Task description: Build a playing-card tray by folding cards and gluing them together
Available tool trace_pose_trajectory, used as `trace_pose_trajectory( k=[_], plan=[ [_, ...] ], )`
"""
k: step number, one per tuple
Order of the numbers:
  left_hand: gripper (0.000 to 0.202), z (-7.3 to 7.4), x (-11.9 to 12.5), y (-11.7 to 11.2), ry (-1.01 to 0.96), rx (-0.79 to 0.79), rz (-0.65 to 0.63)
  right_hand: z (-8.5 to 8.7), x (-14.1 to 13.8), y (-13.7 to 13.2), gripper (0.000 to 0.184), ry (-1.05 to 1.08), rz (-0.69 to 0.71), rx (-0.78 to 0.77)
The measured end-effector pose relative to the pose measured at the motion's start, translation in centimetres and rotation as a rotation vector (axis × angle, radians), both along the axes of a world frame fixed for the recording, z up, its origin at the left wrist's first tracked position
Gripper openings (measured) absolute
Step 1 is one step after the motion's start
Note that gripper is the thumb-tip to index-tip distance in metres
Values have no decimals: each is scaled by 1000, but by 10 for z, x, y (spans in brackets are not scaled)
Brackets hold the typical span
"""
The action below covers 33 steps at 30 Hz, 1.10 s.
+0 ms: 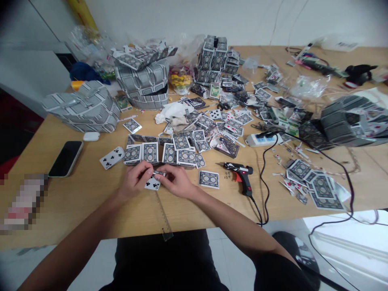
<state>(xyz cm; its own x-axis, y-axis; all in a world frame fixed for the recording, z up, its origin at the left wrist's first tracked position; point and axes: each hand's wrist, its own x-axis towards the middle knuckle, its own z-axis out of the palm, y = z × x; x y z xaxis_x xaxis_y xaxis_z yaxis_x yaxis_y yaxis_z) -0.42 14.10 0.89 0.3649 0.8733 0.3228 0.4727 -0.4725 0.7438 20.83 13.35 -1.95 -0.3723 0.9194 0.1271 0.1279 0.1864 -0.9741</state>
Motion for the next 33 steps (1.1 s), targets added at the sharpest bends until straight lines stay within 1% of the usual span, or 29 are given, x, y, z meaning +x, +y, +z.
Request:
trace_pose_trajectory(
  k=[7, 12, 19, 28, 33],
  plan=[
    [21, -2, 1, -1, 12, -16, 0, 3, 2, 2, 47, 29, 24, -66],
    [21, -2, 0, -1, 13, -34, 7, 4, 3, 3, 45, 43, 31, -106],
    [23, -4, -1, 0, -6, -48, 20, 2, 0, 1, 46, 37, 1, -92],
    [21, -4, 0, 0, -8, -64, 32, 0, -1, 2, 40, 23, -39, -45],
    [20, -3, -1, 1, -10, -83, 33, -1, -1, 1, 40, 5, -57, -69]
  ],
)
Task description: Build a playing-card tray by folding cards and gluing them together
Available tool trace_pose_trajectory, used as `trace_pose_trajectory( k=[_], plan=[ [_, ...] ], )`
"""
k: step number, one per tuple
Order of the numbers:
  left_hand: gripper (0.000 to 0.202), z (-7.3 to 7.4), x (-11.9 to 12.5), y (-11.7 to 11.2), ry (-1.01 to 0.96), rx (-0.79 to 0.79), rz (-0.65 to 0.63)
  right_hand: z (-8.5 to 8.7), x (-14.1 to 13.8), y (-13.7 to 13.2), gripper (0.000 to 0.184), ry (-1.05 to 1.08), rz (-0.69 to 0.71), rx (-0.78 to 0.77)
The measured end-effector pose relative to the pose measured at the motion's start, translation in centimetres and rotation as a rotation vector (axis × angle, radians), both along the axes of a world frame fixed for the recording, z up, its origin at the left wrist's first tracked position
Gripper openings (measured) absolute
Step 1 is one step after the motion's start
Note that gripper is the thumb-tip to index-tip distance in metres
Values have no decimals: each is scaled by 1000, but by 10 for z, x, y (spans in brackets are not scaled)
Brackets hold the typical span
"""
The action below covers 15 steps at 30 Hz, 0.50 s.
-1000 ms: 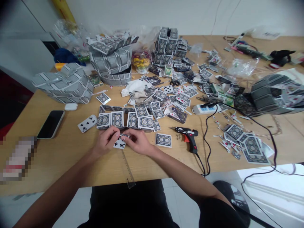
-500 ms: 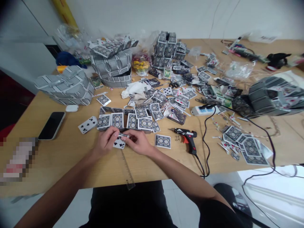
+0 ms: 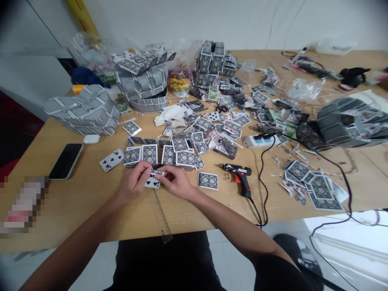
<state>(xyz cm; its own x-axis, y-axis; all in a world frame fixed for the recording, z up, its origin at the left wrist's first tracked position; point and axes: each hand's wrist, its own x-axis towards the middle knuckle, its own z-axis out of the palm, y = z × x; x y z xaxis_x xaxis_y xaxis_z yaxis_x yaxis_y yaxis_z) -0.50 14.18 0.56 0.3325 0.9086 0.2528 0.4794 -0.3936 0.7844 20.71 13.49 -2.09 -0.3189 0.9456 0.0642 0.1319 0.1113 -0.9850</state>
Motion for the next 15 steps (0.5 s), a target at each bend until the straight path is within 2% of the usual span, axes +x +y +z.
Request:
trace_pose_trajectory(
  k=[4, 8, 15],
  plan=[
    [17, 2, -1, 1, 3, 11, -47, 3, 0, -1, 39, -26, -5, 12],
    [20, 3, 0, 1, 31, 40, -31, 8, 1, -1, 39, -39, -8, 26],
    [20, 3, 2, 0, 26, 33, -34, 6, 1, 0, 46, 75, 10, -54]
  ],
)
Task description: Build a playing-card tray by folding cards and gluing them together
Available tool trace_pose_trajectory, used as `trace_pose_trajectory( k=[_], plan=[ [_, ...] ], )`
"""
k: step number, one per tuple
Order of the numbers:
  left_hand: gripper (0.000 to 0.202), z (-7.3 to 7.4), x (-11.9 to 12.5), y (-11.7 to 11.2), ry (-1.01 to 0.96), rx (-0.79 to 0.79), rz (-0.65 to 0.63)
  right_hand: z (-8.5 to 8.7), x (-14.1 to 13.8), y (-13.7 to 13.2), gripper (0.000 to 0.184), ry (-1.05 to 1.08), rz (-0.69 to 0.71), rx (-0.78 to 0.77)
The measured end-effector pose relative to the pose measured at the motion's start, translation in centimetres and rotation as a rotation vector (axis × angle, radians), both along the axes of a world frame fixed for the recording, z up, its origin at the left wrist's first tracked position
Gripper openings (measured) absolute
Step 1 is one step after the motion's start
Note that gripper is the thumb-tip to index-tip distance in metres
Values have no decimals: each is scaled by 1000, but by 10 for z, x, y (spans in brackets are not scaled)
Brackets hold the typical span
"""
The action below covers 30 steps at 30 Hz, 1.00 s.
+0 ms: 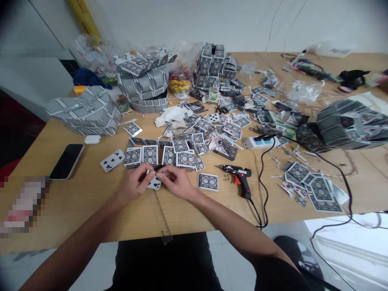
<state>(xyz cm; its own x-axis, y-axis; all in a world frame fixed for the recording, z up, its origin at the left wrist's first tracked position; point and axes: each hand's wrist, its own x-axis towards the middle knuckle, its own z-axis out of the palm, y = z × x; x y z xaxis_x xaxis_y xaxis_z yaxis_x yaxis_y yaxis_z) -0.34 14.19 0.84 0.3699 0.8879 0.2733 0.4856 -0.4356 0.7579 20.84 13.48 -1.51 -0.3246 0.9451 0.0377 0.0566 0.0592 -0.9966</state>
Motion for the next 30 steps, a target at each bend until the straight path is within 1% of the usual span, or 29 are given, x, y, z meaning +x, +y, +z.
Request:
trace_pose_trajectory(
  k=[3, 7, 11, 13, 16, 18, 20, 23, 25, 27, 30],
  plan=[
    [23, -2, 0, 1, -50, -38, -15, -2, -1, 1, 47, 35, 21, -65],
    [29, -4, 0, 3, -181, -168, -46, 0, -2, 2, 48, 110, 41, -120],
    [32, 0, 2, 5, -310, -278, -77, 5, -3, 3, 48, 155, 46, -132],
    [34, 3, 2, 5, -342, -320, -77, 7, -3, 3, 48, 162, 47, -140],
    [36, 5, 2, 6, -350, -364, -72, 8, -4, 1, 47, 173, 51, -152],
    [35, 4, 1, 6, -348, -366, -70, 7, -3, 0, 46, 168, 53, -146],
    [35, 2, 1, 6, -334, -346, -72, 5, -3, -1, 44, 136, 41, -111],
    [34, 0, 2, 6, -270, -299, -92, 2, -1, -1, 40, 52, 33, -15],
    [33, -1, 1, 5, -215, -272, -118, 1, 1, 0, 38, 5, 58, 42],
    [33, -1, 0, 5, -182, -261, -137, 1, 2, 0, 38, -15, 90, 67],
    [37, -1, -1, 5, -208, -311, -144, 3, 3, 0, 38, -23, 127, 58]
  ],
)
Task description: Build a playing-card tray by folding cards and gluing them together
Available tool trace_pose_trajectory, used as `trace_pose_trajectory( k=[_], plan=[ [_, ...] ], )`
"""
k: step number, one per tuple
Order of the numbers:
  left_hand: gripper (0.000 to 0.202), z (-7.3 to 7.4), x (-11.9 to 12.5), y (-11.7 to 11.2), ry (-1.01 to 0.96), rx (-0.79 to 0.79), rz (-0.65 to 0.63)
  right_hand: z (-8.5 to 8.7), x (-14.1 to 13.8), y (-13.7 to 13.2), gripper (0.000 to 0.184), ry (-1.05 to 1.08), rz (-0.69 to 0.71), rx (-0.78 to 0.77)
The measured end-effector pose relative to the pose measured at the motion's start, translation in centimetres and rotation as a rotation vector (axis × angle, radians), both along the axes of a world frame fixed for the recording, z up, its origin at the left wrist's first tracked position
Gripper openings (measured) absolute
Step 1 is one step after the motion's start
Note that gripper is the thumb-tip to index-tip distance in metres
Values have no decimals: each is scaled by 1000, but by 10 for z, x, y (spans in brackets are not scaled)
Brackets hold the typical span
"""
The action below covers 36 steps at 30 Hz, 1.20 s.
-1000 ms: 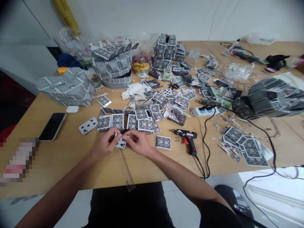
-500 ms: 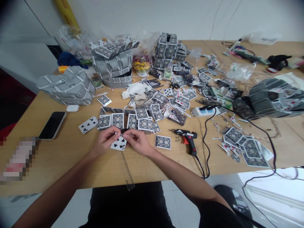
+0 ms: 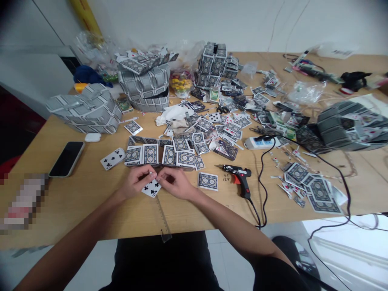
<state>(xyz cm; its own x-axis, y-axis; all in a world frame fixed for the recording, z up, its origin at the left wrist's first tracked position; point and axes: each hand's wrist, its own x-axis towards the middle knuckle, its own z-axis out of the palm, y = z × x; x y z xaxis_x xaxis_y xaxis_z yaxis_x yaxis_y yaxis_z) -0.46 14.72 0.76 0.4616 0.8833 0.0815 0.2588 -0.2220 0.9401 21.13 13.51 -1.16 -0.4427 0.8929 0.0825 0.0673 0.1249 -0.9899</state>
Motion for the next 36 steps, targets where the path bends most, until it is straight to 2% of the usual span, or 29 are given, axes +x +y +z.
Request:
trace_pose_trajectory(
  k=[4, 6, 13, 23, 36],
  plan=[
    [45, 2, -1, 2, -95, -156, -14, 2, 1, -1, 37, 13, 52, -54],
    [49, 4, 0, 3, -121, -184, -12, 2, 1, -1, 39, 28, 61, -79],
    [51, 5, -2, 4, -71, -89, 2, -2, 0, -2, 41, 18, 8, -81],
    [51, 3, -3, 5, -39, -16, 31, -5, -6, -1, 46, 110, -21, -222],
    [32, 7, -5, -2, -218, -173, -41, -4, -8, 0, 46, 193, -66, -222]
  ],
)
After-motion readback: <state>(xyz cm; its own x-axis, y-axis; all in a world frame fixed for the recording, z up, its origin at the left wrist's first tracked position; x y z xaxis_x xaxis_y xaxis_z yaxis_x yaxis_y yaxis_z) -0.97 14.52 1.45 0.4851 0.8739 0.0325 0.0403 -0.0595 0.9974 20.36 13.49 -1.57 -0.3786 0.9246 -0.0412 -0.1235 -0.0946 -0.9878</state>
